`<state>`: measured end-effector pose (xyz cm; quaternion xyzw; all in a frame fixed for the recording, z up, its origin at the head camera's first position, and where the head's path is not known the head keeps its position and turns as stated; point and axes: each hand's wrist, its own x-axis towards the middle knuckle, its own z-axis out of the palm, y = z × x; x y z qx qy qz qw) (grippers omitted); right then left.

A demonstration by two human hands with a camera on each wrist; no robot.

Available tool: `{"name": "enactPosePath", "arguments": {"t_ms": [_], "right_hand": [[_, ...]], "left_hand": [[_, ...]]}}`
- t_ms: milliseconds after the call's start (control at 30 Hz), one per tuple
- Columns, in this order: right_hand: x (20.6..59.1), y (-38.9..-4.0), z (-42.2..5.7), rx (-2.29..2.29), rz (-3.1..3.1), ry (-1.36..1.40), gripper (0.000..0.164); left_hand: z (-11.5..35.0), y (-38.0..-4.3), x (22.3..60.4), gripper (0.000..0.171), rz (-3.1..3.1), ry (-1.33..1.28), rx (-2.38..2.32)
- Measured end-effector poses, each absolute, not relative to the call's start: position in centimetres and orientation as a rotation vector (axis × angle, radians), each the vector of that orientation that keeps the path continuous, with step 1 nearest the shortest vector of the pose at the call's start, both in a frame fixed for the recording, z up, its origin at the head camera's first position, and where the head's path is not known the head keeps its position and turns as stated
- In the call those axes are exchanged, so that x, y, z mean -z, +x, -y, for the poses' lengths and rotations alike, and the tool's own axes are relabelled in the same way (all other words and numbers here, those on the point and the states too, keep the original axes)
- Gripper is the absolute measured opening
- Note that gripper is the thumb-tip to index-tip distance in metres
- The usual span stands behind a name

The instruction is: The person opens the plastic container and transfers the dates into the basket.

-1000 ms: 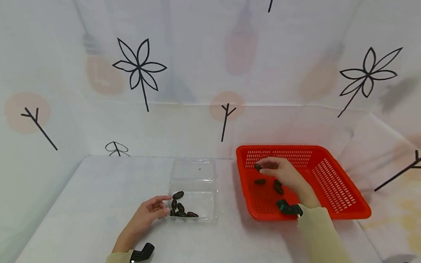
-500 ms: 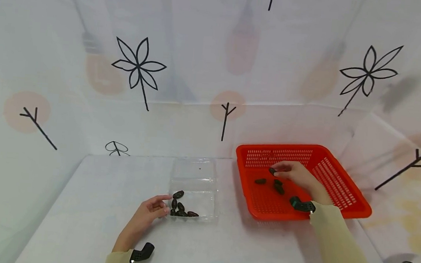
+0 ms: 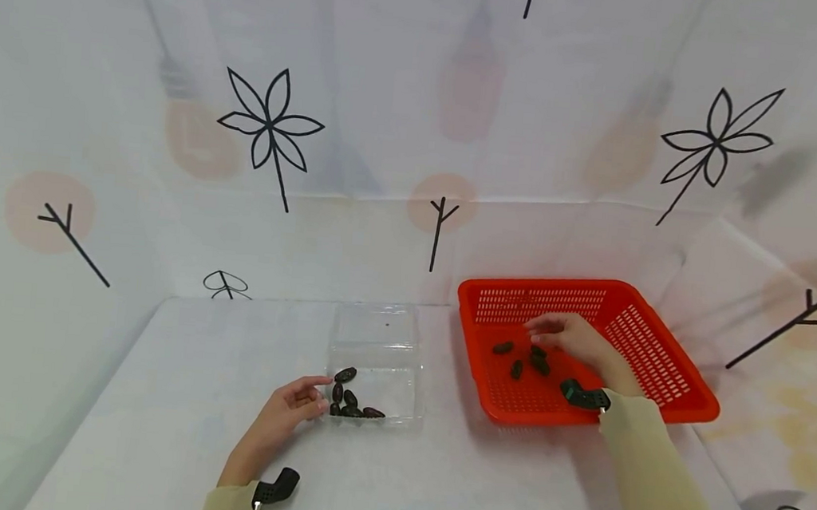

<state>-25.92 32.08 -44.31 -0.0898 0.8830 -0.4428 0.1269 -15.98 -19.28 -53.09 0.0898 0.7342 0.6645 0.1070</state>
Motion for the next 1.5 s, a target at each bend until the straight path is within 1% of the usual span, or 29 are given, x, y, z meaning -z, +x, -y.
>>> {"name": "enactPosePath", "arguments": {"t_ms": [300,433,533,633,833,1067,1333,1500], "right_hand": [[43.5,-25.6,-31.9,1.356,-2.566,-0.237,0.037],[42.8,-25.4,-31.3,1.395,-2.560,-0.222,0.041],[42.3,-25.4,-30.7,1.390,-2.562,-0.258,0.041],[41.9,-25.5,-29.6,1.373,-2.566,-0.315,0.038],[41.0,-25.6,-26.9,1.316,-2.581,-0.400,0.031],[39.9,-25.2,-22.9,1.195,-2.609,-0.479,0.030],[40.0,-25.4,-17.5,1.142,-2.551,-0.653,0.022],[40.6,-25.2,-14.2,1.121,-2.466,-0.787,0.023]], "left_hand": [[19.2,-16.0,52.9,0.046,-2.159,0.268,-1.958],[19.2,-16.0,53.0,0.046,-2.162,0.273,-1.952],[19.2,-16.1,53.1,0.046,-2.152,0.290,-1.963],[19.3,-16.0,53.2,0.047,-2.146,0.301,-1.967],[19.4,-16.1,53.2,0.046,-2.153,0.310,-1.963],[19.4,-16.1,53.4,0.046,-2.133,0.341,-1.972],[19.5,-16.1,53.3,0.046,-2.156,0.328,-1.964],[19.5,-16.1,53.4,0.046,-2.155,0.333,-1.961]]}}
